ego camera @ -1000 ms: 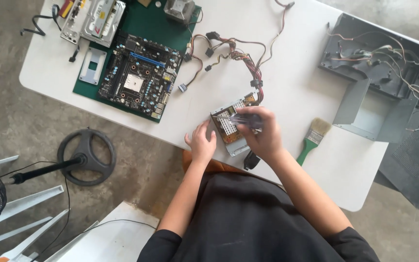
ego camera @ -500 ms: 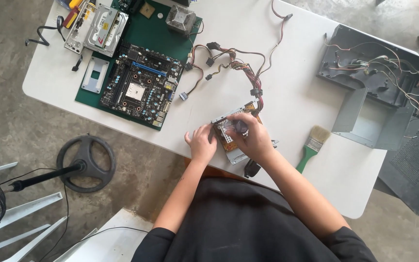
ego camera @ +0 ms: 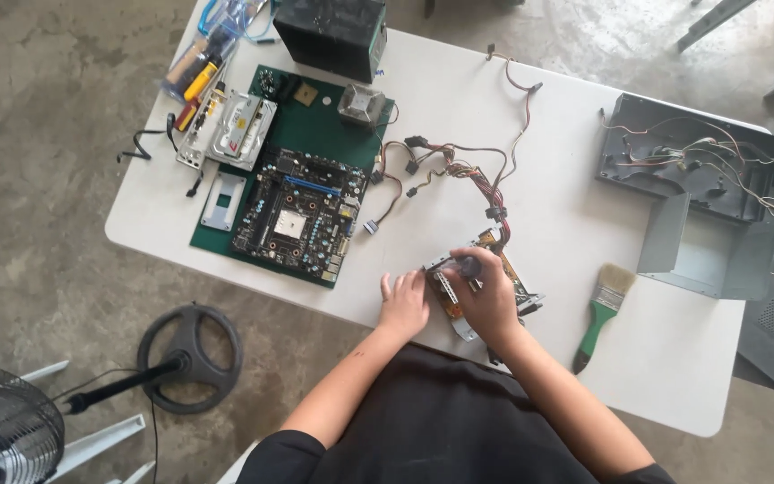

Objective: The person is disassembling a computer power supply unit using a screwdriver and organizing various components on a repair bench.

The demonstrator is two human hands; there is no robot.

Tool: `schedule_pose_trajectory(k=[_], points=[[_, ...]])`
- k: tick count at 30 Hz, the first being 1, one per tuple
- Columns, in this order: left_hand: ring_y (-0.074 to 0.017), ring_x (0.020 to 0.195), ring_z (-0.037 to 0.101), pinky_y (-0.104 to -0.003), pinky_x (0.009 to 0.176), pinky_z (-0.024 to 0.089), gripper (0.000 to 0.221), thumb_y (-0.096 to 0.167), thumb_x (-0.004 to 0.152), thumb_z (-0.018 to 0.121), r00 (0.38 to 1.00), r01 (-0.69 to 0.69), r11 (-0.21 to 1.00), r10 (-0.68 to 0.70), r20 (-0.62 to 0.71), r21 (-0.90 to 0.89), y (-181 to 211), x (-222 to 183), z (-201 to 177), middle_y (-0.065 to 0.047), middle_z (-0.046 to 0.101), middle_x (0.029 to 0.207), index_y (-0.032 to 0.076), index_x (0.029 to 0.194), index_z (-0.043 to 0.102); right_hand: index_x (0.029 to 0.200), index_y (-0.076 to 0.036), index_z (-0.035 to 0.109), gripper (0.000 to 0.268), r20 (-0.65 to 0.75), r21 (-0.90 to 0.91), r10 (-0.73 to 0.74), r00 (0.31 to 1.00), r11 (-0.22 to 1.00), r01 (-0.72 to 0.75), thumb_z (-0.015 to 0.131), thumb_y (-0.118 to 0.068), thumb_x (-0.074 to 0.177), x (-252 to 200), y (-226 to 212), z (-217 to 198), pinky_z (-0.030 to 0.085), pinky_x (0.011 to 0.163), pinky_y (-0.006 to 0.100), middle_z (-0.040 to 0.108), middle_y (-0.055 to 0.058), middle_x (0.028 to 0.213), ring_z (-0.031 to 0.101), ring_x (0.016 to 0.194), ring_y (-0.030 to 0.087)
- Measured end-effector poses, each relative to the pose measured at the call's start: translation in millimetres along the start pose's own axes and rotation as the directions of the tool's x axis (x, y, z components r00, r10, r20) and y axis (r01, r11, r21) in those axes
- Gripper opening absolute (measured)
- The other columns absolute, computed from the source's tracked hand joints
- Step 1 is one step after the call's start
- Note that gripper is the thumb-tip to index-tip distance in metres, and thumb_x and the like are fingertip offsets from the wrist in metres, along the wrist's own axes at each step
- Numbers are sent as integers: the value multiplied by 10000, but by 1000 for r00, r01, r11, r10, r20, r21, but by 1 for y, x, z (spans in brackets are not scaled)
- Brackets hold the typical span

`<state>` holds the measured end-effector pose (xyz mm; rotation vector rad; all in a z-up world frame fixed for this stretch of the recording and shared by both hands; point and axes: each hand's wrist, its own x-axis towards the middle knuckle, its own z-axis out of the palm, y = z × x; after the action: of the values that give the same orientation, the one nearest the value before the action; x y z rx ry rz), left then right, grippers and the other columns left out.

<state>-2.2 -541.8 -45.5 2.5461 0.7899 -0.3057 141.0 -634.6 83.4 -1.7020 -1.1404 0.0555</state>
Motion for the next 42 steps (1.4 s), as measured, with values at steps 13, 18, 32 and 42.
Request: schedule_pose_trajectory(k=[13,18,32,42], points=[[-326,1322,465,-614,1160,249,701,265,943,699,978,-172,983,163,-133,-60,-32,8,31,-159,455,1451,57,1538,392,1270,-115,555,425,124,-32,21,992,999,-17,791,-254,945,-5,3,1,690,766,417,781,13,1156,782,1026,258],[-269,1219,440,-523,1108,268,606,253,955,669,980,-160,978,141,-142,-132,-36,13,36,-80,418,1345,96,1488,429,1284,-111,525,338,72,-44,94,993,995,-91,707,-220,1021,6,-6,-1,682,731,411,769,30,1142,774,1018,270],[-308,1231,444,-535,1095,301,652,232,939,667,986,-128,977,106,-131,-172,-26,6,23,-104,421,1365,102,1515,393,1267,-51,500,379,-137,-94,-56,989,995,43,701,-263,1026,-29,-12,6,651,815,343,759,39,1121,774,1030,235],[-303,1262,415,-535,1124,271,680,216,950,652,991,-96,976,75,-112,-197,-21,3,16,-101,399,1394,131,1547,337,1229,-60,492,337,-6,-86,71,997,994,-72,703,-182,997,-22,-31,-7,614,916,411,762,93,1167,761,1113,302]])
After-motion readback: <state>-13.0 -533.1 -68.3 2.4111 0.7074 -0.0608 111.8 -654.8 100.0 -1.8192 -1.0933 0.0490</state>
